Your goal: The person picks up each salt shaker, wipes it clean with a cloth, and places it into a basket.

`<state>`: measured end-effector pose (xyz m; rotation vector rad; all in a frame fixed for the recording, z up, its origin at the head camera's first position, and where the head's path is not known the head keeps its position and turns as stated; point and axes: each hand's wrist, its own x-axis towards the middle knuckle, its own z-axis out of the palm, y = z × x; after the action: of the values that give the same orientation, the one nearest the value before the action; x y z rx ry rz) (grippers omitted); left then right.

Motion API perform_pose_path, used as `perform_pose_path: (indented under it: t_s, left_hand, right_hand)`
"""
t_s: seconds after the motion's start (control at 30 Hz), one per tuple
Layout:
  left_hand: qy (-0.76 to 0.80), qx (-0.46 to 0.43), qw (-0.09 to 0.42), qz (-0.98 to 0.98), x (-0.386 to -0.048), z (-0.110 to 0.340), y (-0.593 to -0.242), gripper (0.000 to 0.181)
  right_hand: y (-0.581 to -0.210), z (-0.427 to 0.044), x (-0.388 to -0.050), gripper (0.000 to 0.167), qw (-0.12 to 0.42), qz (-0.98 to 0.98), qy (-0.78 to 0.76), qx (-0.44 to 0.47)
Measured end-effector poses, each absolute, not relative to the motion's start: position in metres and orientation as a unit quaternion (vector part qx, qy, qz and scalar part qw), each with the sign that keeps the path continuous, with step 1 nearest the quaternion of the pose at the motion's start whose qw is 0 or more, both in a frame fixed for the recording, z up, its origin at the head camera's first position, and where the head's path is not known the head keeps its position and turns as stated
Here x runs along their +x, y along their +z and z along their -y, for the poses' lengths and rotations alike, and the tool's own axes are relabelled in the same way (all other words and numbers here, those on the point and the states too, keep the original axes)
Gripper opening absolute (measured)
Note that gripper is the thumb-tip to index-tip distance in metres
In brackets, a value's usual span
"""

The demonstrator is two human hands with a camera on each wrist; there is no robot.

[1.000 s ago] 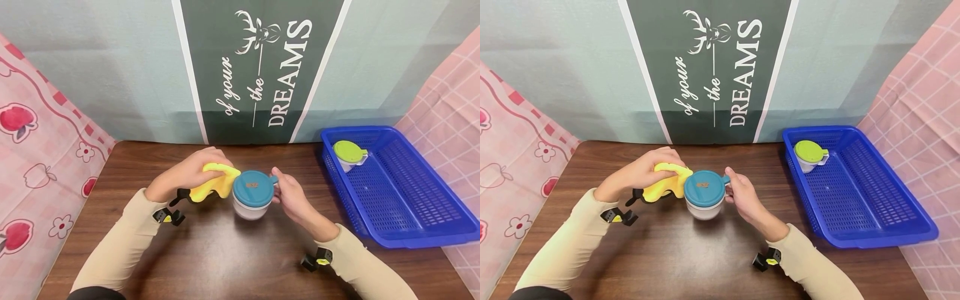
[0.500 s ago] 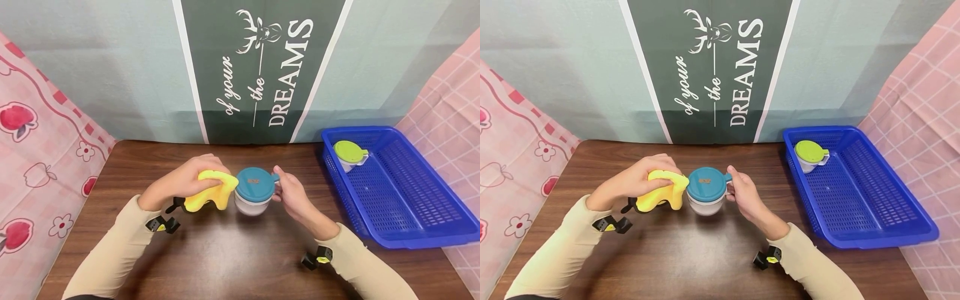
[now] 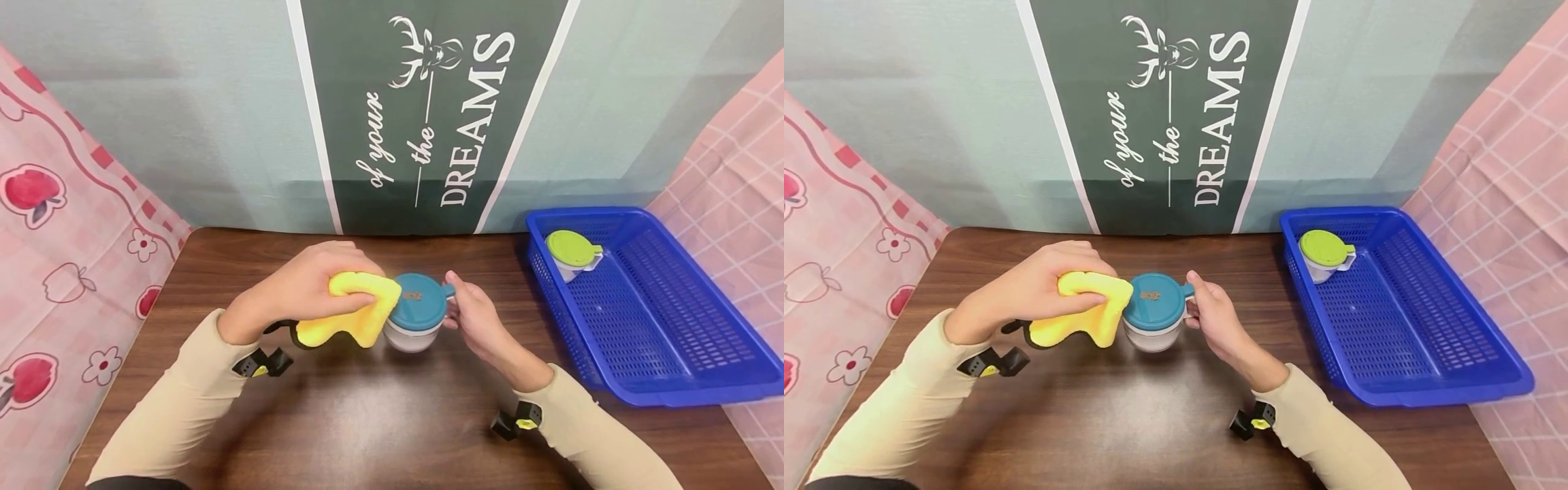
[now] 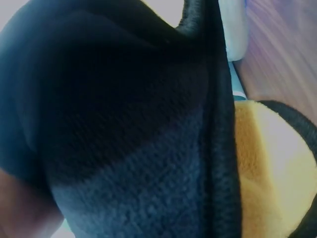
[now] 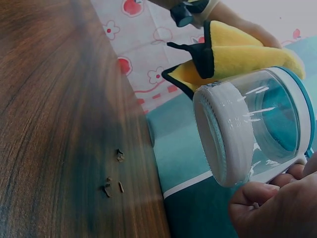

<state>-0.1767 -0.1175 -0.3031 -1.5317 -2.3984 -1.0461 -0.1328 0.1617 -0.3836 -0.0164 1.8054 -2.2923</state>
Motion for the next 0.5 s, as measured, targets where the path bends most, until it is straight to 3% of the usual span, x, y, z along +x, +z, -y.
perform_pose_path:
  t_s: [0.17, 0.5]
  left_hand:
    - [-0.294, -0.531, 0.091, 0.790, -0.173, 0.108, -0.289, 0.023]
    - [-0.106, -0.573, 0.117, 0.804, -0.153, 0.072, -0.263, 0.018]
  right_hand:
    - [-0.383, -0.161, -0.133, 0.051, 0.109, -0.619, -0.778, -0.003]
    - [-0.382, -0.155, -0.132, 0.052, 0.109, -0.619, -0.778, -0.014]
